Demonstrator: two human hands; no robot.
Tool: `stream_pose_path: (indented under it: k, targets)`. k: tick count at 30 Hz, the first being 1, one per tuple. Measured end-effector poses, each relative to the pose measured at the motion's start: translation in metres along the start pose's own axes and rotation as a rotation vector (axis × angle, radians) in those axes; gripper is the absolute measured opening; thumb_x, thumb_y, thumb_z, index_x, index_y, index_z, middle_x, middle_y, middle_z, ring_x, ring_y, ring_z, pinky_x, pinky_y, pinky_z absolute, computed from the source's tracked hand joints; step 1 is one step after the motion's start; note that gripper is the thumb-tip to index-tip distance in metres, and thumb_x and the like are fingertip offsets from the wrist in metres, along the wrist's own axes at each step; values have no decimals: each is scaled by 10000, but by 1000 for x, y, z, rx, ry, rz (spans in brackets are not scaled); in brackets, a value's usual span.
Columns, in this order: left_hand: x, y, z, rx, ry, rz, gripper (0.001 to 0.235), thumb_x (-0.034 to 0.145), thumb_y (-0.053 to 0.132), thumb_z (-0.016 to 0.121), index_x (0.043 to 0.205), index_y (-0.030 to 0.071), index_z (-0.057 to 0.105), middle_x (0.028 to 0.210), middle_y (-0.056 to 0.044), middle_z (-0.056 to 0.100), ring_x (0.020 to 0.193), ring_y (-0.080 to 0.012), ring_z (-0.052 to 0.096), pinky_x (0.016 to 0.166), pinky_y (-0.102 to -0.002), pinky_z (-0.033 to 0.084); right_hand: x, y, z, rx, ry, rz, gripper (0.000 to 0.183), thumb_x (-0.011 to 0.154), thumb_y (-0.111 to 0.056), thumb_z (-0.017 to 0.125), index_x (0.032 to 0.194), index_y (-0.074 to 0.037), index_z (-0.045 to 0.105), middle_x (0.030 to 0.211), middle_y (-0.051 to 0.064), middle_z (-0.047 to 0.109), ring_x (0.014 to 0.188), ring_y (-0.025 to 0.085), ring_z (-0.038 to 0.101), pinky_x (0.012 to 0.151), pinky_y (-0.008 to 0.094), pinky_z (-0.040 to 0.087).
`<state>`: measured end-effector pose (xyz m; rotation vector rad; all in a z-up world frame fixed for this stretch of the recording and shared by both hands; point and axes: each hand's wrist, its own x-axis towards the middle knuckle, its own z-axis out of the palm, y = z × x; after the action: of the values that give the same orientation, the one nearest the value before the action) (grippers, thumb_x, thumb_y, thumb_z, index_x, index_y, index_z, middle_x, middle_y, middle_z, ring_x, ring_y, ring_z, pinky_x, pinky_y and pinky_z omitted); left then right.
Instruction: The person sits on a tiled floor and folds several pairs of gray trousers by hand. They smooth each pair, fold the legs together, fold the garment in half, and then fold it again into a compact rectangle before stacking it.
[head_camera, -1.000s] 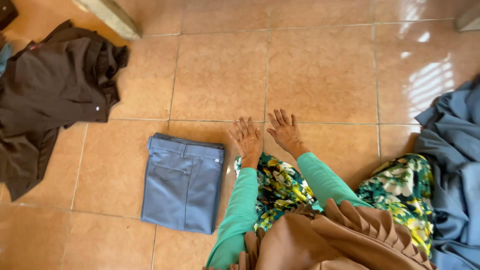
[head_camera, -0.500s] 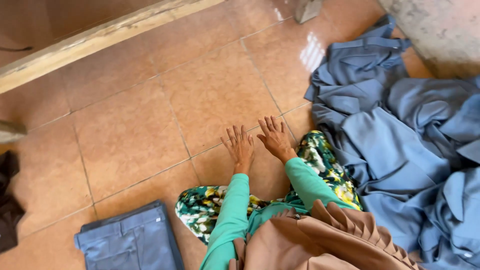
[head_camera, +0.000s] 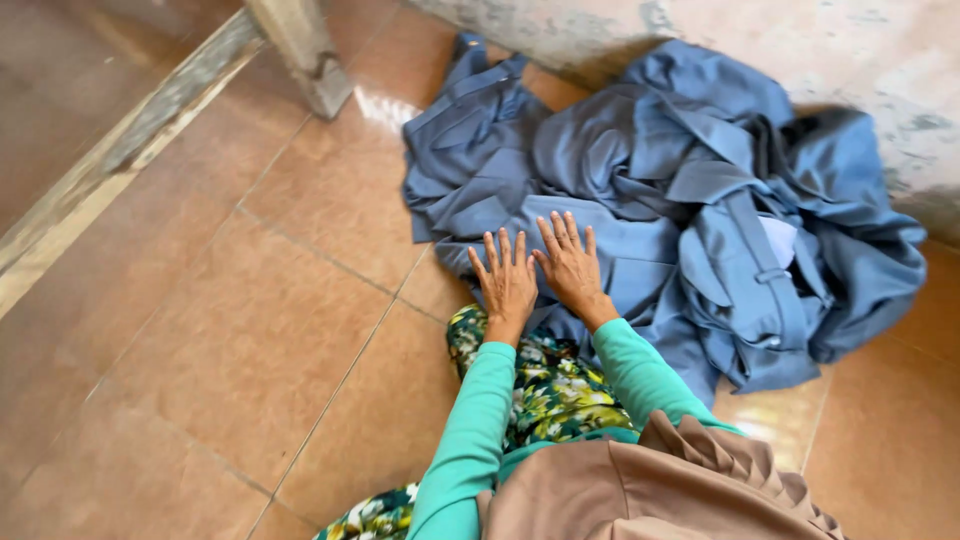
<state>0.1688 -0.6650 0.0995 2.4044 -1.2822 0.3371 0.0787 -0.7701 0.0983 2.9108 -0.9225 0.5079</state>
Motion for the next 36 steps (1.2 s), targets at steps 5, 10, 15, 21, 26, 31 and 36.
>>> stream_pose_path:
  k: [5,10,15,21,26,31,36]
  targets:
    - [29,101,9,-141,-162,252,519,1018,436,431,1467,193,521,1512,-166,519,1467,-384,394,1191,-703,127,-51,115,-40,-161,95,216,627,1052,-499,479,1602,-213,392,1617,123,419,1526,307,319,1166,616,265]
    - [20,181,64,-305,-329,398,526,1037,498,394,1462,209,508,1499,-179,514,1406,-380,483,1180,-688,202,-117,208,-66,-228,109,483,621,1075,-519,444,1609,-204,406,1606,142,443,1495,338,371,1138,647,266]
    - [9,232,61,-682,-780,217,670,1037,491,427,1603,177,254,1448,-325,471,1202,-519,606,967,-618,505,-174,263,-43,-157,113,817,563,1104,-489,442,1593,-211,429,1510,177,515,1298,367,578,970,594,471]
    - [12,240,53,-1008,-731,-240,864,876,114,731,1608,208,281,1506,-327,444,1373,-474,462,1148,-528,411,-159,232,7,-7,296,736,486,1067,-323,532,1497,-96,536,1247,280,643,1019,463,673,831,519,541]
    - [41,204,68,-1037,-490,-359,676,851,22,732,1450,267,537,1471,-182,550,1396,-365,476,1176,-457,393,-133,201,9,155,302,748,472,1078,-395,489,1476,-153,567,1258,276,639,1046,459,660,883,498,526]
    - [82,128,95,-1012,-195,-462,511,842,-2,757,1297,204,651,1356,-142,627,1332,-333,547,1118,-424,433,-103,174,-42,620,225,654,401,1067,-250,519,1461,-238,591,1374,265,601,1194,472,612,993,531,509]
    - [101,14,111,-874,-23,-717,335,892,91,750,1171,272,712,1175,-65,702,1137,-236,665,983,-359,525,-104,177,-108,876,338,535,419,874,88,679,1151,-205,793,1189,20,745,1121,229,709,909,346,584]
